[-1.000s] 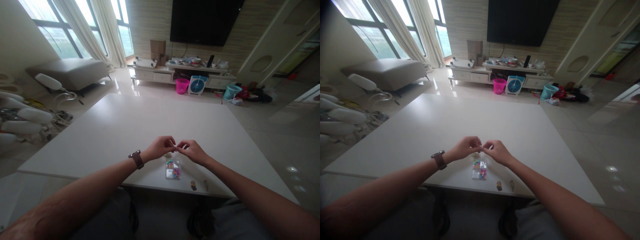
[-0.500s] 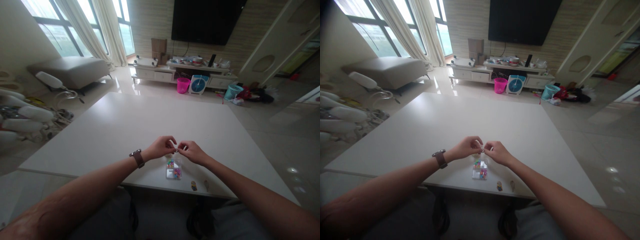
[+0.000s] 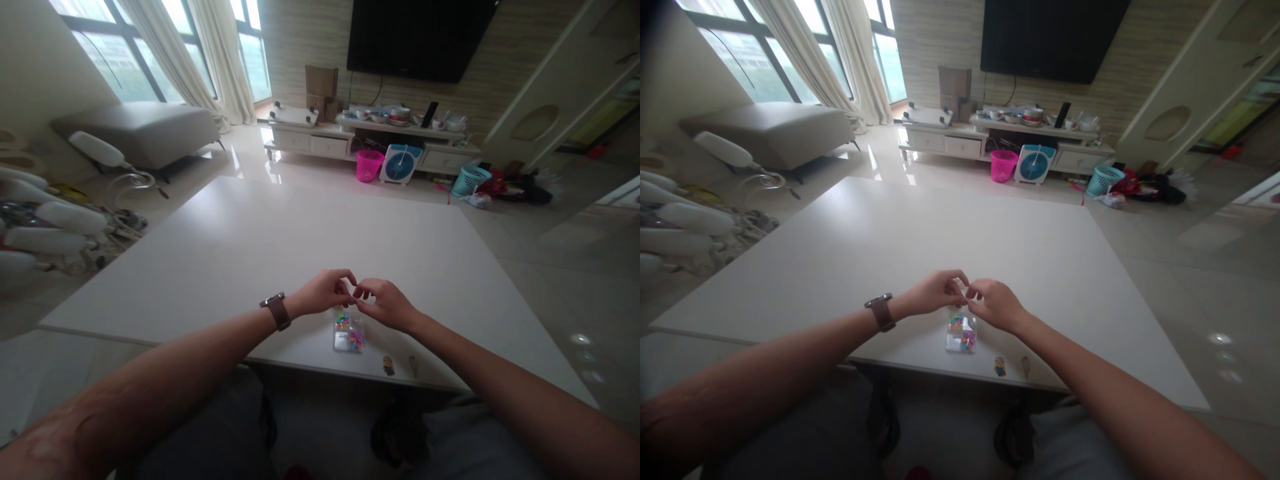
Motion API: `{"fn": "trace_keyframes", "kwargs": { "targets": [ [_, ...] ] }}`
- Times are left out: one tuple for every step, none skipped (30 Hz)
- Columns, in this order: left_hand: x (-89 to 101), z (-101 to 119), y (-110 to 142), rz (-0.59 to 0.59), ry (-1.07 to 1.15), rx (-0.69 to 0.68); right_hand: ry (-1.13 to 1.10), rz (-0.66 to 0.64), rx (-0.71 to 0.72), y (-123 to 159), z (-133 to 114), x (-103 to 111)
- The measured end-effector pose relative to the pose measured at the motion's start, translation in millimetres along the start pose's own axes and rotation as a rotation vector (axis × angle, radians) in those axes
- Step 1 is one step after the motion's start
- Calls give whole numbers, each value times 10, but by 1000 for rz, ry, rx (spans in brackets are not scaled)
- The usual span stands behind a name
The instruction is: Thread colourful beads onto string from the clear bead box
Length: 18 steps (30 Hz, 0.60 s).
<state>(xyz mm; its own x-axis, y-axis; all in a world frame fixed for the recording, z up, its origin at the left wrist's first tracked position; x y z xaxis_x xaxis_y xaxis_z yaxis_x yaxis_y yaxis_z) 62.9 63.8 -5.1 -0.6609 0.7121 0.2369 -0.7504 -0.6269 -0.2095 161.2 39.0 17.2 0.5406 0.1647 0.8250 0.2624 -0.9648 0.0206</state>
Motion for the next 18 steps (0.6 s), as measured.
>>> {"fn": "trace_keyframes", "kwargs": {
  "targets": [
    [2, 15, -1, -9, -17, -6, 9, -3, 5, 1, -7, -7],
    [4, 31, -2, -19, -37, -13, 19, -5, 7, 2, -13, -14],
    [6, 45, -2, -28, -58, -19, 29, -9, 7, 1, -18, -21],
    [8, 57, -1, -36, -76, -26, 39, -15, 5, -1, -21, -29],
    [8, 65, 2, -44, -90, -30, 48, -22, 1, -3, -23, -37],
    [7, 67, 5, -50, -100, -31, 56, -30, -2, -4, -27, -46],
    [3, 66, 9, -57, -106, -30, 62, -37, -4, -5, -32, -53],
    [-3, 61, 13, -65, -109, -30, 68, -43, -5, -5, -38, -58],
    [-11, 55, 15, -71, -109, -30, 72, -46, -5, -6, -42, -62],
    [-18, 48, 17, -75, -108, -29, 75, -49, -8, -7, -43, -64],
    [-25, 40, 17, -78, -106, -28, 78, -52, -13, -9, -39, -67],
    [-30, 34, 17, -81, -103, -26, 81, -57, -19, -12, -31, -73],
    [-34, 31, 15, -85, -104, -25, 84, -65, -25, -14, -20, -81],
    [-35, 32, 14, -91, -110, -24, 87, -74, -32, -16, -6, -90],
    [-32, 36, 12, -99, -125, -25, 90, -86, -36, -16, 9, -102],
    [-27, 44, 10, -109, -146, -27, 94, -101, -37, -15, 22, -117],
    [-15, 55, 9, -118, -173, -32, 98, -119, -34, -10, 32, -135],
    [1, 67, 8, -126, -204, -37, 102, -139, -25, -3, 38, -156]
  ]
}}
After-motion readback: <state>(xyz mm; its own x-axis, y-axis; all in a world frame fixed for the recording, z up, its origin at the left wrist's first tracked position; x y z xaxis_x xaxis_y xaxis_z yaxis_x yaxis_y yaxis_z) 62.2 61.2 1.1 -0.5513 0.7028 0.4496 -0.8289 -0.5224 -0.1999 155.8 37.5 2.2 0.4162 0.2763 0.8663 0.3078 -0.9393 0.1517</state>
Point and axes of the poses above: each hand's wrist, its own y-axis away from the middle knuckle, its own x-axis out of the back of the hand, z = x × y, the point moved 9 cm from there along -y, towards the middle knuckle, and after that the axes turned 14 degrees about -x, right-handed, at the moved point
